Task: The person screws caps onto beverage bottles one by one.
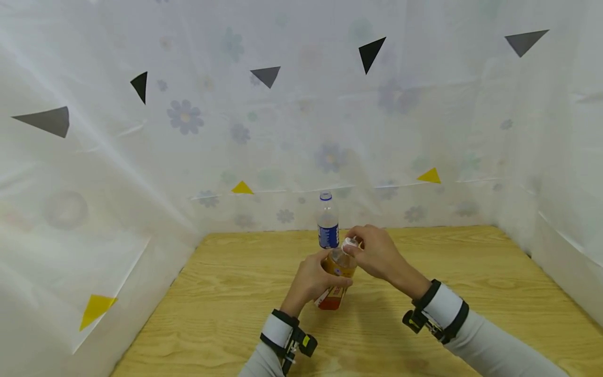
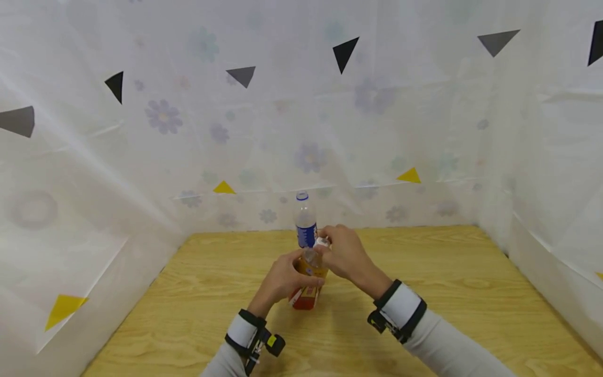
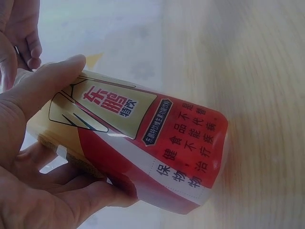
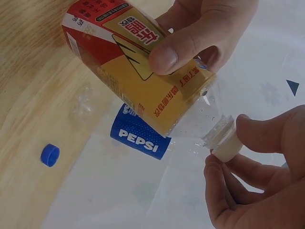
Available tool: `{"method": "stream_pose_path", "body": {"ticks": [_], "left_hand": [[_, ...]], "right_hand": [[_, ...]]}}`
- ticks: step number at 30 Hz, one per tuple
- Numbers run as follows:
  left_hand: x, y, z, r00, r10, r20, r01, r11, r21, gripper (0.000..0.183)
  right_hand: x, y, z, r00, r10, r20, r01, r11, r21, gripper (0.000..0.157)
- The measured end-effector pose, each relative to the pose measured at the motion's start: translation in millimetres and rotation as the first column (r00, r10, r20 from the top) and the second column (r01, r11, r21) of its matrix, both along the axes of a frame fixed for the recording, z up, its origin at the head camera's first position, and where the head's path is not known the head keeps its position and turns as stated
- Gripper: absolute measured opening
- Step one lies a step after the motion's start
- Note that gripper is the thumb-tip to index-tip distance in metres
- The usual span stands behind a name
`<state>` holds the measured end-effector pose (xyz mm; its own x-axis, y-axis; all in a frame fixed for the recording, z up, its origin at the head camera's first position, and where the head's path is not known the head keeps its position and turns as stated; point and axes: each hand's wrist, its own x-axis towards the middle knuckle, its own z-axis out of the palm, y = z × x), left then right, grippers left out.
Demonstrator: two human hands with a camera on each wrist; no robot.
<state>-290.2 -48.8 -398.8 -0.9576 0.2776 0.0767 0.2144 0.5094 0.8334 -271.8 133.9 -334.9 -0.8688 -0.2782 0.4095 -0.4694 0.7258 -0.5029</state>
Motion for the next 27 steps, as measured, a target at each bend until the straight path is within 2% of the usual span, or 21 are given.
{"method": "stream_pose_path", "body": {"ticks": [6, 12, 14, 19, 21, 25, 27], "left_hand": [[0.3, 0.0, -0.2, 1.0, -0.003, 0.01, 0.003, 1.0, 0.007, 0.068], [0.0, 0.0, -0.7, 1.0, 0.004, 0.016, -0.004, 1.0, 0.008, 0.069], [0.0, 0.2, -0.8, 1.0, 0.005, 0.014, -0.005, 1.0, 0.004, 0.07], [-0.2, 1.0, -1.0, 1.0, 0.007, 0.004, -0.007, 1.0, -0.01, 0.071], [-0.2, 1.2, -1.0, 1.0, 0.005, 0.0, -0.005, 1.0, -0.011, 0.071], [0.3, 1.3, -0.5, 1.0, 0.006, 0.002, -0.006, 1.0, -0.007, 0.072], [0.6, 1.4, -0.3, 1.0, 0.01, 0.008, -0.009, 1.0, -0.006, 0.074]], "right_hand": [[-2.6, 0.3, -4.0, 1.0, -0.028, 0.003, 0.028, 1.0, 0.01, 0.021], [-2.4, -0.4, -3.7, 0.998, -0.035, 0.043, 0.034, 0.999, 0.02, 0.025], [-0.8, -0.8, -1.4, 0.997, -0.049, 0.052, 0.047, 0.998, 0.04, 0.034], [4.9, -0.8, 5.0, 0.996, -0.062, 0.07, 0.054, 0.993, 0.101, 0.073], [6.6, -0.5, 7.2, 0.997, -0.037, 0.065, 0.03, 0.994, 0.106, 0.07], [9.2, 0.6, 10.4, 0.998, 0.023, 0.05, -0.028, 0.995, 0.092, 0.048], [10.5, 1.0, 11.2, 0.997, 0.042, 0.058, -0.047, 0.996, 0.082, 0.048]]}}
